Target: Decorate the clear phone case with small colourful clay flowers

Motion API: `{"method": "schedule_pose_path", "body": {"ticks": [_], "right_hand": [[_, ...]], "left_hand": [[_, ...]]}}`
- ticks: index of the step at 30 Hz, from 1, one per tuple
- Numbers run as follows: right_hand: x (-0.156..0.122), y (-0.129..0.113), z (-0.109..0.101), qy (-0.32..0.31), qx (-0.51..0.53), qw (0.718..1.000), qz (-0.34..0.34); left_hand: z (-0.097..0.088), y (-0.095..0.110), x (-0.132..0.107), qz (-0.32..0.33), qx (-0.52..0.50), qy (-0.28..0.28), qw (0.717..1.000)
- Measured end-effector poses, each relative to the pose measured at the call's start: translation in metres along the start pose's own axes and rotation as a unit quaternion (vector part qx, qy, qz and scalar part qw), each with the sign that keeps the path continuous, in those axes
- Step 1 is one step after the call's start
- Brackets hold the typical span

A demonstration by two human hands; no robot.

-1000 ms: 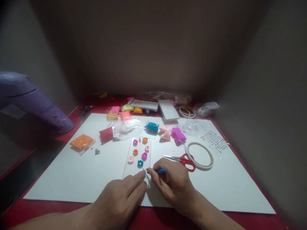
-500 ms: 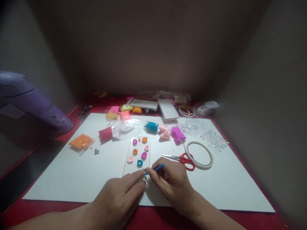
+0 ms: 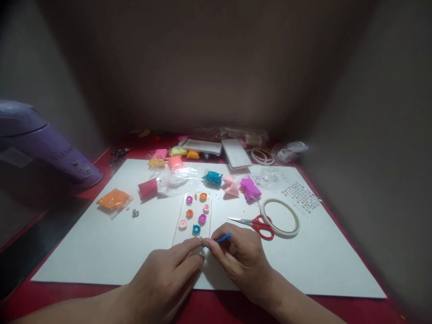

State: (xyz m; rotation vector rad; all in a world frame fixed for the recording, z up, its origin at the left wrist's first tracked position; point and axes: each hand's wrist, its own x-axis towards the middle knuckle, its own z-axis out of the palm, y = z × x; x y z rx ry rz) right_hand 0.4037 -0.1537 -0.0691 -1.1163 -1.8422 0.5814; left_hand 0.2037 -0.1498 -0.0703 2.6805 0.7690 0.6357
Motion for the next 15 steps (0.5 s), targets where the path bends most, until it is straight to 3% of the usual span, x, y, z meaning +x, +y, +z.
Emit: {"method": "schedule_pose_path", "body": {"ticks": [15], "right_hand": [[-0.0006, 0.0, 0.0006, 0.02, 0.007, 1.0, 0.007]], "left_hand": [[-0.0036, 0.0, 0.0004, -0.01, -0.024, 0.013, 1.0]]}}
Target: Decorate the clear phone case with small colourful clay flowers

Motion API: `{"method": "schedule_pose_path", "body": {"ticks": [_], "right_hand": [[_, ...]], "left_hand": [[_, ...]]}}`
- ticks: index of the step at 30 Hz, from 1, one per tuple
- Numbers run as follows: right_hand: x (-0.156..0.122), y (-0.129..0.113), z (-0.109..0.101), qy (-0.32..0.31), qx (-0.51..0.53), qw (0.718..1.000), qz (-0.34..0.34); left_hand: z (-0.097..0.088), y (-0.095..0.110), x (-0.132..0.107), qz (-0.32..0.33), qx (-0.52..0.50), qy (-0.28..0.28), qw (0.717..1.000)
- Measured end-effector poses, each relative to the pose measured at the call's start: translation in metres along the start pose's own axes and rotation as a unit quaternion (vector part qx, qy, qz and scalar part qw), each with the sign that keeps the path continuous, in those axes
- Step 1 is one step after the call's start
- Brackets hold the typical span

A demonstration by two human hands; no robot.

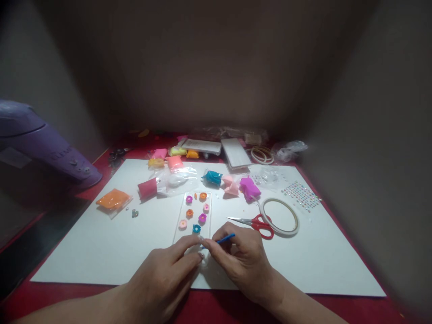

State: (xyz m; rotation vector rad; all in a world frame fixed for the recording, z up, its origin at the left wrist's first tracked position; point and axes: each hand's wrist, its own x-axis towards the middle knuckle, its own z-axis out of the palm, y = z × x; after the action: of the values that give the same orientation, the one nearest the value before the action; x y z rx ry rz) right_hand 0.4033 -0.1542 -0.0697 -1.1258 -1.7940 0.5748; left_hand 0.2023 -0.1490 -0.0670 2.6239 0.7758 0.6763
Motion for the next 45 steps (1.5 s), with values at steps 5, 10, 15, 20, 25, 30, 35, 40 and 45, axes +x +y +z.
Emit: {"method": "schedule_pose_path", "body": {"ticks": [5, 10, 15, 20, 25, 30, 35, 40, 45], "right_hand": [[-0.0014, 0.0031, 0.0021, -0.027, -0.008, 1.0, 0.003], [-0.002, 0.0001, 0.0008, -0.029, -0.035, 0.998, -0.041], [-0.0027, -0.0023, 0.0009, -0.031, -0.045, 0.997, -0.059], [-0.0024, -0.0034, -0.0004, -0.002, -0.047, 0.998, -0.035], [0.0008, -0.006, -0.0037, 0.056, -0.036, 0.997, -0.032], [0.0023, -0.0062, -0.0048, 0.085, -0.026, 0.996, -0.024], [0.0026, -0.0039, -0.0051, 0.09, -0.04, 0.995, -0.027], [0.0027, -0.0017, -0.0039, 0.064, -0.049, 0.996, -0.04], [0.0042, -0.001, -0.0025, 0.028, -0.043, 0.998, -0.022]], "left_hand": [[0.0025, -0.0018, -0.0013, 0.009, 0.004, 0.002, 1.0], [0.0046, -0.0027, -0.0018, 0.009, -0.005, -0.019, 1.0], [0.0045, -0.0025, -0.0016, -0.007, -0.015, -0.036, 0.999], [0.0018, -0.0019, -0.0008, -0.01, -0.012, -0.024, 1.0], [0.0013, -0.0021, -0.001, 0.006, 0.03, -0.005, 1.0], [0.0016, -0.0008, 0.0002, 0.031, 0.136, 0.052, 0.989], [0.0043, -0.0031, -0.0016, 0.039, 0.181, 0.042, 0.982], [0.0042, -0.0043, -0.0034, 0.056, 0.178, 0.037, 0.982], [0.0015, -0.0052, -0.0022, 0.067, 0.167, 0.025, 0.983]]}}
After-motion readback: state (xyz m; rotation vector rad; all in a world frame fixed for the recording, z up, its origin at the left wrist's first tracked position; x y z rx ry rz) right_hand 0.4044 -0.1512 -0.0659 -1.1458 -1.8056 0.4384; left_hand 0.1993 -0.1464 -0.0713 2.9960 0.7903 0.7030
